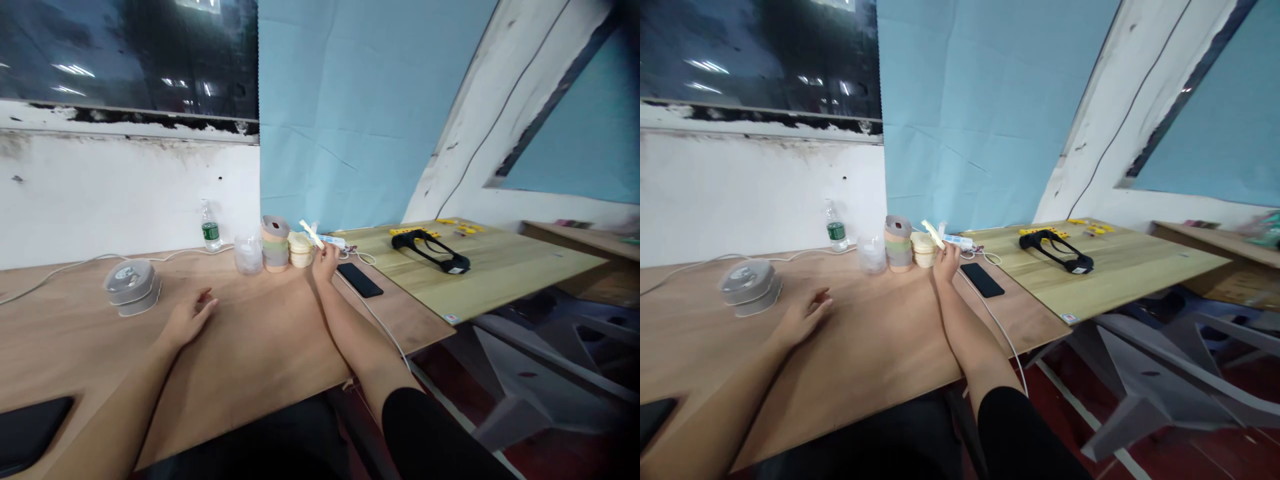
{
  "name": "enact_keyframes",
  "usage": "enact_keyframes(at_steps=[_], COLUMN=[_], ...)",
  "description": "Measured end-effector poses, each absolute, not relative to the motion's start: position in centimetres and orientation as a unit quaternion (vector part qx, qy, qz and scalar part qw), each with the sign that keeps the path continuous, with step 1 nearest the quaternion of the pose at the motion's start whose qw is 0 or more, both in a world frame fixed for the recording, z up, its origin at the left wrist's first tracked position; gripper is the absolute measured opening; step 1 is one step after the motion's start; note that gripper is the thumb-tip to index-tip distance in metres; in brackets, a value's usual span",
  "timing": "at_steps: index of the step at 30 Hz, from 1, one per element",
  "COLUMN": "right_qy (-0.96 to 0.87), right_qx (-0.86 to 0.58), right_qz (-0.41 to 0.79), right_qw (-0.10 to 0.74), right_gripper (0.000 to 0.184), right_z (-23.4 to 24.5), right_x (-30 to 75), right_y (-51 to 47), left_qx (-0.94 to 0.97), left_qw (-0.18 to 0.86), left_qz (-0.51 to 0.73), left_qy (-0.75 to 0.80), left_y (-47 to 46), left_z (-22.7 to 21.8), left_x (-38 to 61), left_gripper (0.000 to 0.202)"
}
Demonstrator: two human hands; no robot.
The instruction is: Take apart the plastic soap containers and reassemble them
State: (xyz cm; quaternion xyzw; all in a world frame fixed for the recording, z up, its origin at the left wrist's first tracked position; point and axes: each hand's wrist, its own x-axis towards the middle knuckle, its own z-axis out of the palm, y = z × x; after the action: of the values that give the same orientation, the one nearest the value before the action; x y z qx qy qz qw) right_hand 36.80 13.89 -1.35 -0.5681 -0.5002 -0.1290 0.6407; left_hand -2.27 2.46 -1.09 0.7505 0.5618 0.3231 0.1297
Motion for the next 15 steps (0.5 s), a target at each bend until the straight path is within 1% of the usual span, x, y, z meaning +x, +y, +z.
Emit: enact_keyframes(at_steps=[3,5,8,10,13,15], right_qy=[-0.498,-0.472,-0.418,-0.389,-0.360,-0.353], right_qx=[-0.555,-0.547,-0.532,-0.526,-0.540,-0.562], right_qz=[-0.124,-0.099,-0.025,0.044,0.148,0.189], right_qw=[0.655,0.685,0.736,0.755,0.746,0.724], right_gripper=[0.032,0.035,0.049,0.057,0.056,0.053], right_z=[-0.7,0.0,1.0,1.3,1.4,1.4], right_x=[36.5,36.5,36.9,37.2,37.5,37.7], right_y=[14.5,14.9,15.9,16.9,18.3,19.1], left_qx=[0.749,0.750,0.752,0.751,0.751,0.752], left_qw=[0.133,0.131,0.128,0.129,0.132,0.134], left_qz=[0.318,0.316,0.317,0.321,0.323,0.317], left_qy=[0.566,0.566,0.564,0.562,0.560,0.562], left_y=[2.4,2.4,2.5,2.5,2.6,2.5], left_z=[-1.1,-1.1,-1.1,-1.2,-1.4,-1.4], left_x=[-2.4,-2.4,-2.4,-2.3,-2.3,-2.3], left_gripper=[0.063,0.062,0.062,0.063,0.064,0.064])
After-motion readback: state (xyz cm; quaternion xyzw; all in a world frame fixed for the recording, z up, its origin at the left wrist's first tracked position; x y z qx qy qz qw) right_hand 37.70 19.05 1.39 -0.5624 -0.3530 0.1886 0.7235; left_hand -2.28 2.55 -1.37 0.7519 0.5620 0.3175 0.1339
